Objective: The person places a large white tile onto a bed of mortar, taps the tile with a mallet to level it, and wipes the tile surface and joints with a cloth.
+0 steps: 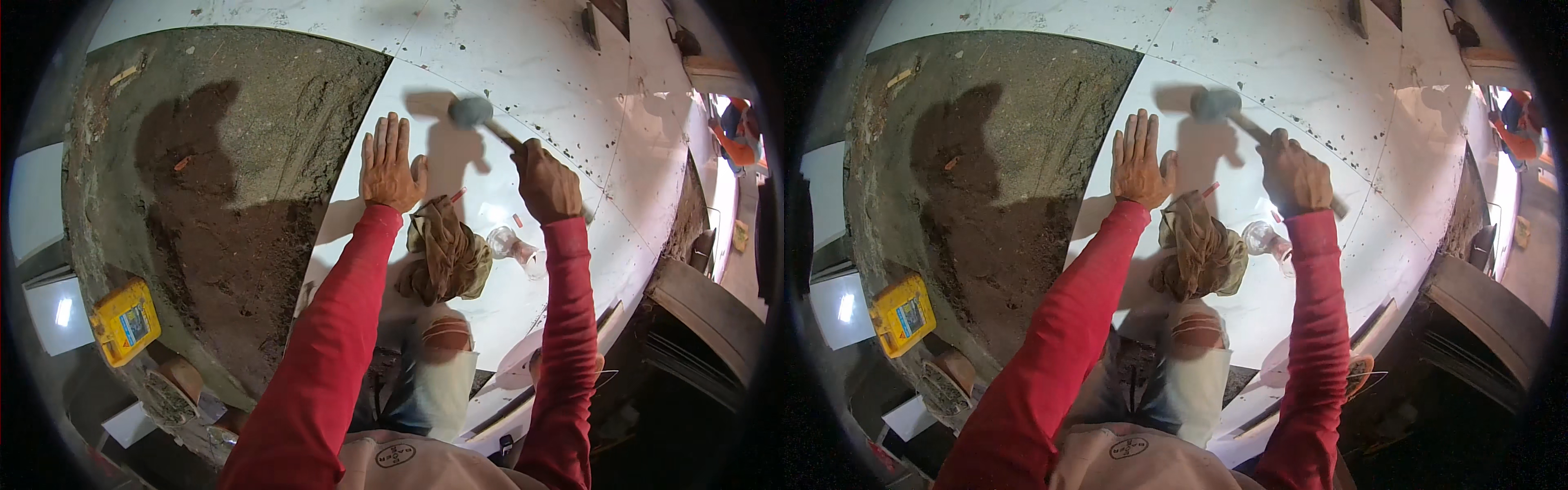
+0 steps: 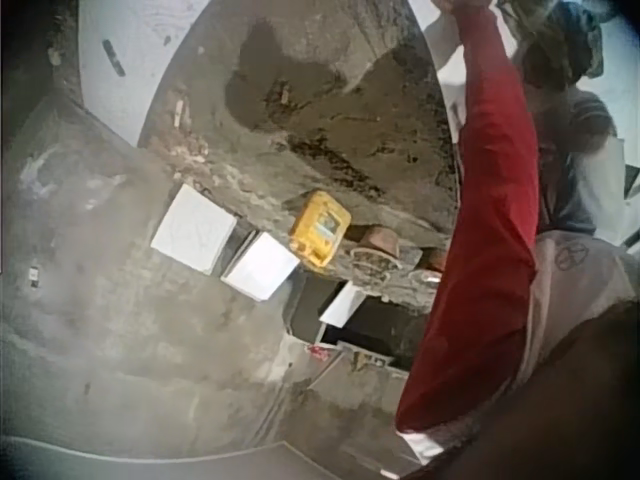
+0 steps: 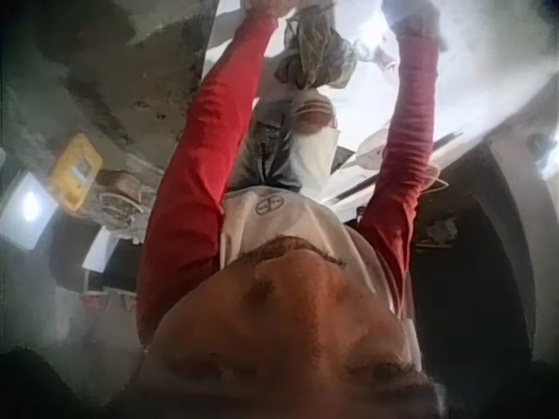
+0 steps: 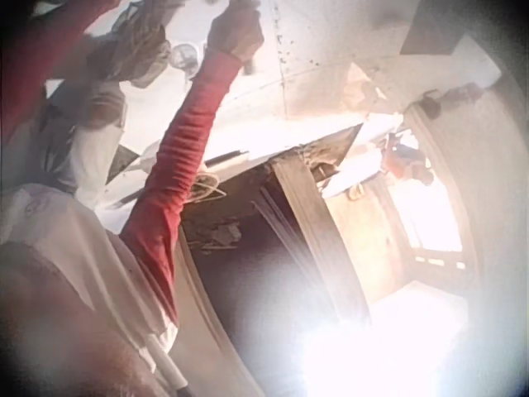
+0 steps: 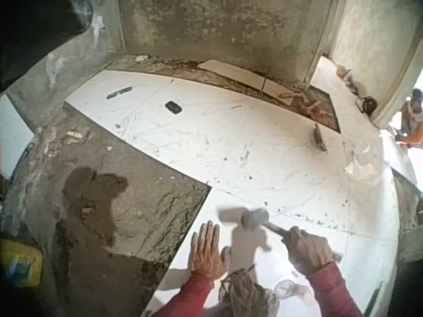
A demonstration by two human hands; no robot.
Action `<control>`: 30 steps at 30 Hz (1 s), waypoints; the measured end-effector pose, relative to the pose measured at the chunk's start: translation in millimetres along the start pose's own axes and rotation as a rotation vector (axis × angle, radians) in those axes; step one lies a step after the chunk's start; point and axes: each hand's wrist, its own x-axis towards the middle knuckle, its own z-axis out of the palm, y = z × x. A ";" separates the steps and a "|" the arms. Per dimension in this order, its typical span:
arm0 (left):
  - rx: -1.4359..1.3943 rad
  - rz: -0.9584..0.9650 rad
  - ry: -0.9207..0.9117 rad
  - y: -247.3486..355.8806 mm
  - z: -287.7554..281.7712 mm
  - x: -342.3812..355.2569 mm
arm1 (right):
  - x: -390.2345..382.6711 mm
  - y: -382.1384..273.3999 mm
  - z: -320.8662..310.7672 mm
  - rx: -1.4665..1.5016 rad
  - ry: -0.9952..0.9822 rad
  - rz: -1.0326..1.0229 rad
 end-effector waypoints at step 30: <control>0.061 0.004 0.180 -9.1 26.9 4.6 | -71.8 -115.1 42.0 0.420 0.095 0.463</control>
